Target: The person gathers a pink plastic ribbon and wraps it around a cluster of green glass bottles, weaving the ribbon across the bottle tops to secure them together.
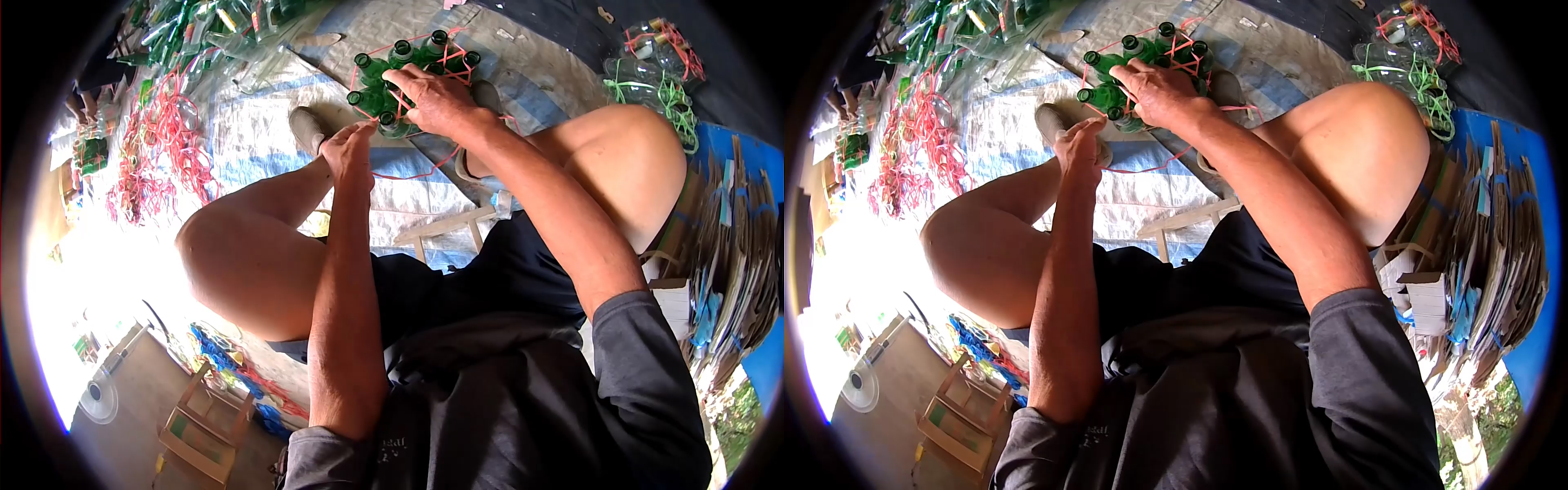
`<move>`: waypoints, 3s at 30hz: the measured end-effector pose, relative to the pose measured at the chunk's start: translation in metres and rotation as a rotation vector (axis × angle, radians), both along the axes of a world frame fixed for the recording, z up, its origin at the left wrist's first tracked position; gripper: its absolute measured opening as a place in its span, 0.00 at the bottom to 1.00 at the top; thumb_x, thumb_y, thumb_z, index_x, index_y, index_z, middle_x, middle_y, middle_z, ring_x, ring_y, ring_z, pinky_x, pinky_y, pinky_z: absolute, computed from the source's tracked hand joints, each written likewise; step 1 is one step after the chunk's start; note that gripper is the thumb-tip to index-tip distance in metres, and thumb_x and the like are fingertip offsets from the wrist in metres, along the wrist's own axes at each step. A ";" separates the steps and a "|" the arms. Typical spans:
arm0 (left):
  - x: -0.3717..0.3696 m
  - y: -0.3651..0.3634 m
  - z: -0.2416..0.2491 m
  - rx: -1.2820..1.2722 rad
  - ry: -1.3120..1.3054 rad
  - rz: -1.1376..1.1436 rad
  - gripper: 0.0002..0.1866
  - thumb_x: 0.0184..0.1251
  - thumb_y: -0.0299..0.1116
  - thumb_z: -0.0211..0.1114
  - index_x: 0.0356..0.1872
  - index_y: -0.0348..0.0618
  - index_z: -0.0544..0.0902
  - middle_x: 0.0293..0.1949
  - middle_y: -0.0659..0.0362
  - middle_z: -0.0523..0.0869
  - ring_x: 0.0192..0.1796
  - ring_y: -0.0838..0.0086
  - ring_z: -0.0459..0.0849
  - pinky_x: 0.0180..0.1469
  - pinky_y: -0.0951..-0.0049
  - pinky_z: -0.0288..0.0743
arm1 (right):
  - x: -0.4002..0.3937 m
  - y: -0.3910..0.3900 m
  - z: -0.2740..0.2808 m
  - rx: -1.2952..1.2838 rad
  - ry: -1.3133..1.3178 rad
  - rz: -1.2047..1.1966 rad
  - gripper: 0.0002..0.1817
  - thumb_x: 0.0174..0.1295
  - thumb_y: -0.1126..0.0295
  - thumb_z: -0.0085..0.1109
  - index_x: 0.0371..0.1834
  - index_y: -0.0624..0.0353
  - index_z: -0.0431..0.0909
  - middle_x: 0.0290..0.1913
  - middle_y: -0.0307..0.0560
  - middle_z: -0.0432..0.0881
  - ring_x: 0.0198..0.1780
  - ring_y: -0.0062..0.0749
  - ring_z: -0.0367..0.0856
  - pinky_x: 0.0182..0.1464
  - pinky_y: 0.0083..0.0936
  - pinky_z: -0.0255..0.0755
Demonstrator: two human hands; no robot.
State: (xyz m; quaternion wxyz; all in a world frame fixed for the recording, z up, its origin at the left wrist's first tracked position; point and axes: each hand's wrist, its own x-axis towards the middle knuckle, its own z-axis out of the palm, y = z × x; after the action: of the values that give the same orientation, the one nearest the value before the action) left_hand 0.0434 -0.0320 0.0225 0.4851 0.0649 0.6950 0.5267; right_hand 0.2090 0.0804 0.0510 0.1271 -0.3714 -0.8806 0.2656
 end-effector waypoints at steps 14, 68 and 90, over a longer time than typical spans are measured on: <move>-0.007 0.001 -0.003 -0.087 -0.072 -0.064 0.08 0.65 0.28 0.76 0.41 0.38 0.88 0.21 0.71 0.74 0.15 0.86 0.61 0.18 0.79 0.50 | -0.002 0.002 0.008 -0.032 -0.028 0.023 0.37 0.54 0.76 0.68 0.72 0.48 0.70 0.65 0.45 0.78 0.61 0.52 0.82 0.58 0.46 0.80; -0.003 0.022 -0.033 0.116 0.022 -0.077 0.16 0.64 0.43 0.80 0.30 0.39 0.91 0.18 0.72 0.75 0.19 0.87 0.64 0.22 0.76 0.54 | -0.062 0.049 0.025 0.379 -0.369 0.672 0.06 0.53 0.70 0.70 0.34 0.50 0.87 0.44 0.43 0.79 0.55 0.40 0.80 0.59 0.42 0.72; 0.001 0.015 -0.039 0.239 -0.032 -0.131 0.17 0.72 0.45 0.74 0.31 0.43 0.88 0.19 0.72 0.73 0.19 0.86 0.65 0.22 0.78 0.55 | -0.040 0.062 0.044 0.419 -0.434 0.515 0.11 0.53 0.64 0.69 0.35 0.60 0.88 0.51 0.46 0.80 0.58 0.42 0.80 0.56 0.43 0.75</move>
State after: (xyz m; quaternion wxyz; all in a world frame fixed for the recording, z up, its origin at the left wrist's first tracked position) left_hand 0.0444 -0.0168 -0.0165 0.5185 0.1591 0.6136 0.5739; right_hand 0.1687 0.1428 0.0954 -0.0598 -0.1518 -0.9864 0.0188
